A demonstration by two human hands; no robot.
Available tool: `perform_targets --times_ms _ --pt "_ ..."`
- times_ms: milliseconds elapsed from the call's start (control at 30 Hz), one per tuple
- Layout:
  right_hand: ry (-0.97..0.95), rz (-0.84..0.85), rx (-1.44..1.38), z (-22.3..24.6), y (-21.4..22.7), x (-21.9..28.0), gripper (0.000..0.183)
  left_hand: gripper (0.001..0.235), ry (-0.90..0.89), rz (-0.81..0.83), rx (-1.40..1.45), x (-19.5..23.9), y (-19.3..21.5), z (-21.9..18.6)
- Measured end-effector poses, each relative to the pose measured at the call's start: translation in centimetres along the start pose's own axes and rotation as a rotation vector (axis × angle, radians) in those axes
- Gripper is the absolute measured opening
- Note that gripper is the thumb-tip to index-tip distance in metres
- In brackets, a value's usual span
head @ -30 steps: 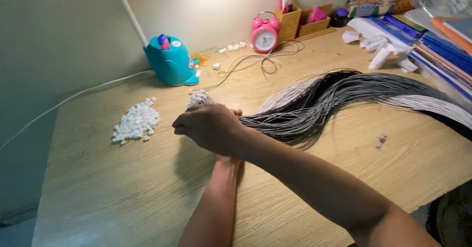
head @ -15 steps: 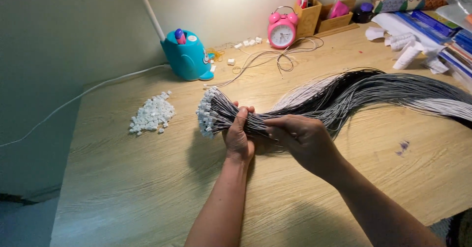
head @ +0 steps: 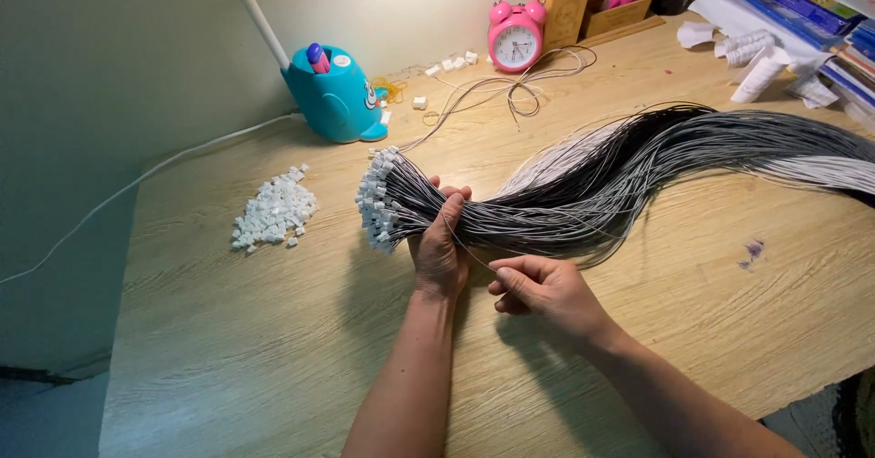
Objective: The person gathers a large bundle of black and white wires with white connectors, aligns them, and secures the bundle using a rubber band. The person then lifts and repositions the wire bundle on the desk.
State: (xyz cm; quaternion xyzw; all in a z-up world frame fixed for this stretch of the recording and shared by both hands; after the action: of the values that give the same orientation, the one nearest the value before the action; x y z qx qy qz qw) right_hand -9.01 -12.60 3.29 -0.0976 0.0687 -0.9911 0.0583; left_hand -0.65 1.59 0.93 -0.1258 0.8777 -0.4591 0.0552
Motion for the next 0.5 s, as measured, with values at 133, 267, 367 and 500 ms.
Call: perform_targets --times_ms 133,267,367,500 --pt "-0.017 0.146 0.148 0.0 -0.4 -0.8 0.020 0.046 0.013 0.019 -0.025 -0.1 0.6 0.3" --pt "0.087 0.326 -0.004 0.9 -1.7 -0.2 0.017 0.062 0.035 0.026 -0.088 1.0 -0.5 -1.1" --pt "0.039 0.283 -0.292 1.4 -1.9 0.1 0.019 0.062 0.092 -0.006 -0.041 0.9 -0.4 -0.8" --pt "-0.085 0.142 -0.343 -2.4 -1.2 -1.1 0.019 0.046 0.203 -0.138 0.170 0.0 0.9 0.2"
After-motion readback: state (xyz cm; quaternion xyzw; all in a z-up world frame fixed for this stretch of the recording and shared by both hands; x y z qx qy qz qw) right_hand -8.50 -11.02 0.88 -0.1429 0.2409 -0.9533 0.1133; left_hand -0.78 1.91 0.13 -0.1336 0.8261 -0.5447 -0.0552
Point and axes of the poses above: each hand's wrist, its own x-axis away from the middle knuckle, its own y-axis out of the back of the hand, z = x × y, the point moved 4 cm from there along -x, towards the middle knuckle, and after that the axes turned 7 degrees about y, right-handed, at the moved point
